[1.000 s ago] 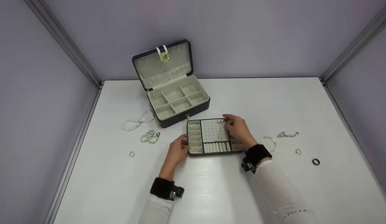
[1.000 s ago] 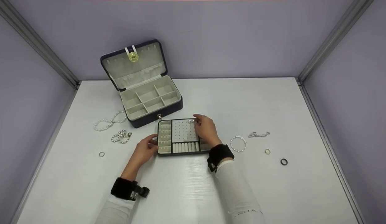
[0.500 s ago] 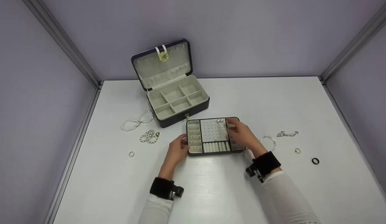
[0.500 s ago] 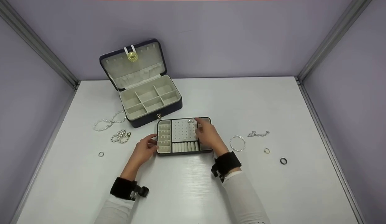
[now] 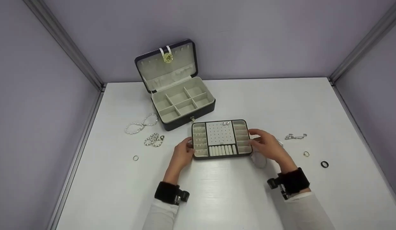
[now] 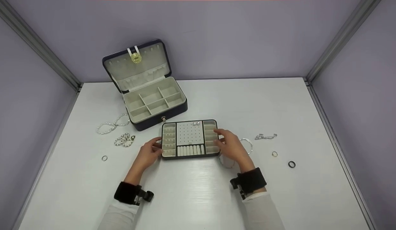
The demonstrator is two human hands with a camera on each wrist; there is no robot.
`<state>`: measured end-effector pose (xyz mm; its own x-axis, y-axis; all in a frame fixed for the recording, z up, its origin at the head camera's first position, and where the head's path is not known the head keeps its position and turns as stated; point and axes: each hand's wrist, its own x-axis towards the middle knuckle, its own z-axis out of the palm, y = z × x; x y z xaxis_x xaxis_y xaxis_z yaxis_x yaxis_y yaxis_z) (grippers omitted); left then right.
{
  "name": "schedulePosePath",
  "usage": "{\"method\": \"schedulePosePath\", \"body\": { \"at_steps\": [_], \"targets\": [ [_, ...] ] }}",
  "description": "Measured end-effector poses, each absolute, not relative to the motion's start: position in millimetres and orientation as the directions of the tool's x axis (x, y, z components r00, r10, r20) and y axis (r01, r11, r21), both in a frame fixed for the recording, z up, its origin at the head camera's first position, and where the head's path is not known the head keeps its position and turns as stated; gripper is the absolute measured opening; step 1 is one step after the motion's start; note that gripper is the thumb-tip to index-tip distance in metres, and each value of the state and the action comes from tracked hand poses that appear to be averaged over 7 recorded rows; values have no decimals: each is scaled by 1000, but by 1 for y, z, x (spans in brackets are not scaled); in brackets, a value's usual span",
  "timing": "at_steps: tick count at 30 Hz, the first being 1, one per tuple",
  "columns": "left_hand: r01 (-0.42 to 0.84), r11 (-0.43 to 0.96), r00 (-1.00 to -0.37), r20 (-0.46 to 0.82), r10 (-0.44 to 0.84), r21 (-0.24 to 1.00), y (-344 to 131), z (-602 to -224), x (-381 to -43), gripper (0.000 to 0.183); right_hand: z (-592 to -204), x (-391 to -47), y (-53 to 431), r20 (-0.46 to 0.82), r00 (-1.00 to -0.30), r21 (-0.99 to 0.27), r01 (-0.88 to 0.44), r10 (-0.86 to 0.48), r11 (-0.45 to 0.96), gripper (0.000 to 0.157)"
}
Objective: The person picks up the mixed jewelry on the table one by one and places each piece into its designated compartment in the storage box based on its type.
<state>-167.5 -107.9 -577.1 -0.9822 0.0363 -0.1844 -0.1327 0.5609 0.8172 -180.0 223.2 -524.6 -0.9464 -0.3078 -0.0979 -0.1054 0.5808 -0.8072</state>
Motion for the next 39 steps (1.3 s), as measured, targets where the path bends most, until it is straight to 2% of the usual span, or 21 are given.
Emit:
{"method": "schedulePosePath", "body": {
  "at_steps": [7, 16, 22, 29, 34, 39],
  "targets": [
    [-123, 555, -984, -173, 38, 823, -109, -578, -168, 49, -522, -177, 277, -95, -974, -698, -82, -205, 712, 46],
    [-123, 561, -984, -172, 35, 818, -109, -579, -168, 48, -526, -165, 340, -106, -988, -616, -23, -111, 788, 46],
    [-125, 551, -985, -170, 31, 825, -109, -578, -168, 49, -528, -153, 373, -190, -980, -554, 56, -61, 831, 50],
    [-139, 552, -981, -191, 37, 822, -108, -577, -167, 51, -528, -141, 401, -310, -949, -394, 185, 59, 900, 53],
    [-137, 548, -982, -187, 36, 825, -108, -579, -168, 50, -526, -138, 410, -388, -918, -320, 221, 86, 921, 56],
    [-112, 544, -985, -164, 48, 831, -109, -581, -168, 50, -529, -135, 413, -428, -900, -300, 223, 78, 927, 56]
  ]
}}
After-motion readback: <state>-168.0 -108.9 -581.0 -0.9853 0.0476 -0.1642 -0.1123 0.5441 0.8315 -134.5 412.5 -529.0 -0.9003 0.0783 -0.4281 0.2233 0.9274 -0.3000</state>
